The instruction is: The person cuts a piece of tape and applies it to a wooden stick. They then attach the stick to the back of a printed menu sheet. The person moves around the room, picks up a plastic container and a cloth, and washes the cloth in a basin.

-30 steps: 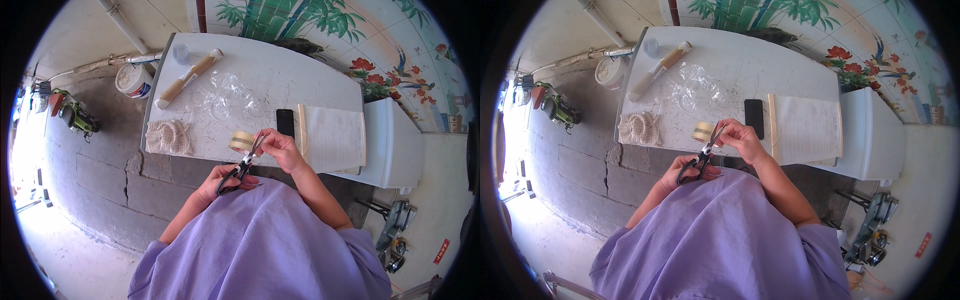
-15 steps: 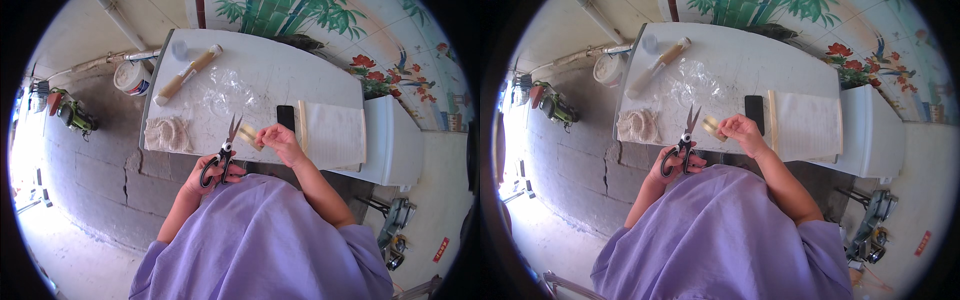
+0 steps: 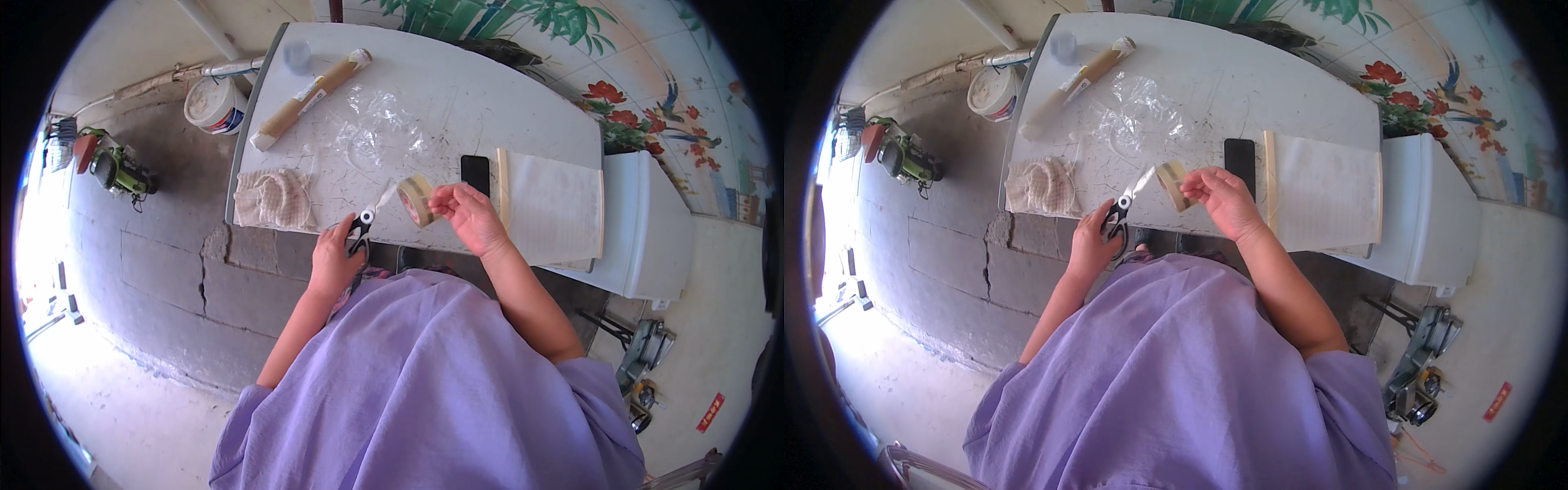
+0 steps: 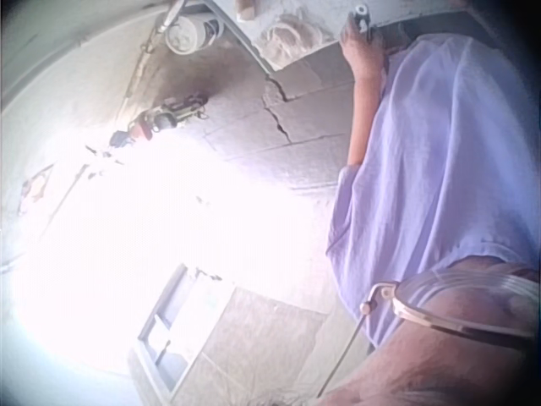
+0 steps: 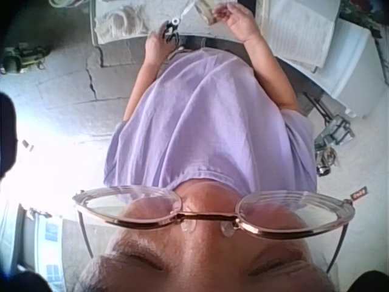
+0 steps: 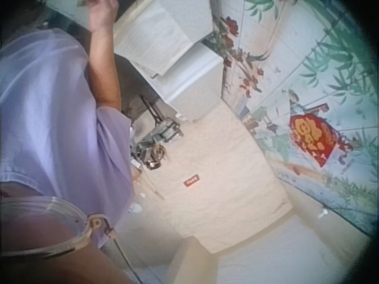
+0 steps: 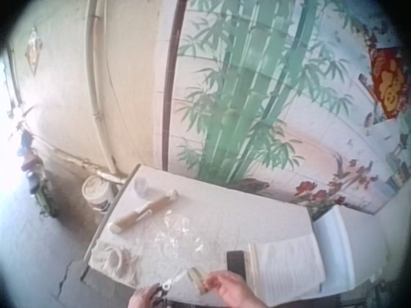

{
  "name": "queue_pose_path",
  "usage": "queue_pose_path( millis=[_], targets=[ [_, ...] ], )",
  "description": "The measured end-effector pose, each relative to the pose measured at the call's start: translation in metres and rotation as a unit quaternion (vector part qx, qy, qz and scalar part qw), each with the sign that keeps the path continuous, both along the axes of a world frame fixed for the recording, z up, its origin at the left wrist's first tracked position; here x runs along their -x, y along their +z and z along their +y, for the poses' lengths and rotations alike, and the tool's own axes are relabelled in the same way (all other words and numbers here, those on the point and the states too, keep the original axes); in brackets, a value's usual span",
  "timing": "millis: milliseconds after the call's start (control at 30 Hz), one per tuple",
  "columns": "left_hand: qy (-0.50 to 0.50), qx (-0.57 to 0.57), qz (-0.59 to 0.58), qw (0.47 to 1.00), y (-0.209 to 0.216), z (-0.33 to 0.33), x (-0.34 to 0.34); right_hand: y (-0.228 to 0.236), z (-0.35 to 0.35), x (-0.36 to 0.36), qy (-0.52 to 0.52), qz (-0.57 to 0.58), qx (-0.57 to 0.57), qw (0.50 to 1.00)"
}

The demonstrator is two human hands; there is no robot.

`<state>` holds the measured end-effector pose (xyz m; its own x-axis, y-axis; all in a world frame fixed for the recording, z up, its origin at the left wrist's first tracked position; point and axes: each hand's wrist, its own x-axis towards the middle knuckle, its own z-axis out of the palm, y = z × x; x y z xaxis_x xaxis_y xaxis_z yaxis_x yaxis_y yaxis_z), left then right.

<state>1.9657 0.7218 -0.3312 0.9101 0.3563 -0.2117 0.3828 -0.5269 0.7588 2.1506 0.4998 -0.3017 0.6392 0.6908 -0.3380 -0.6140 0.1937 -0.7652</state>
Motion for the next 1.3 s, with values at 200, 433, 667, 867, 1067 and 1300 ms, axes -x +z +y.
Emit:
queue_pose_path(
  millis=[200,433,667,867,1067,1300],
  targets=[
    [-0.047,-0.193,0.002,0.98,-0.029,0.019,-0.006,-0.005,-0.008,-0.005,0.019,-0.034,-0.011,0.999],
    [-0.099,-0.248,-0.141,0.954,-0.01,0.018,-0.049,0.002,-0.008,-0.002,0.025,-0.088,0.069,0.993],
    [-0.103,0.064,-0.345,0.931,0.062,-0.052,-0.094,0.0,-0.003,0.009,0.003,-0.053,0.091,0.994],
    [-0.078,0.099,-0.337,0.933,0.062,-0.056,-0.098,-0.005,-0.013,0.012,-0.015,-0.042,0.085,0.995],
    [-0.039,0.16,-0.276,0.947,0.069,-0.048,-0.097,-0.002,-0.018,0.014,-0.02,-0.033,0.079,0.996],
    [-0.099,0.089,-0.313,0.94,0.057,-0.056,-0.108,-0.007,-0.014,0.014,-0.029,-0.006,0.089,0.996]
  ],
)
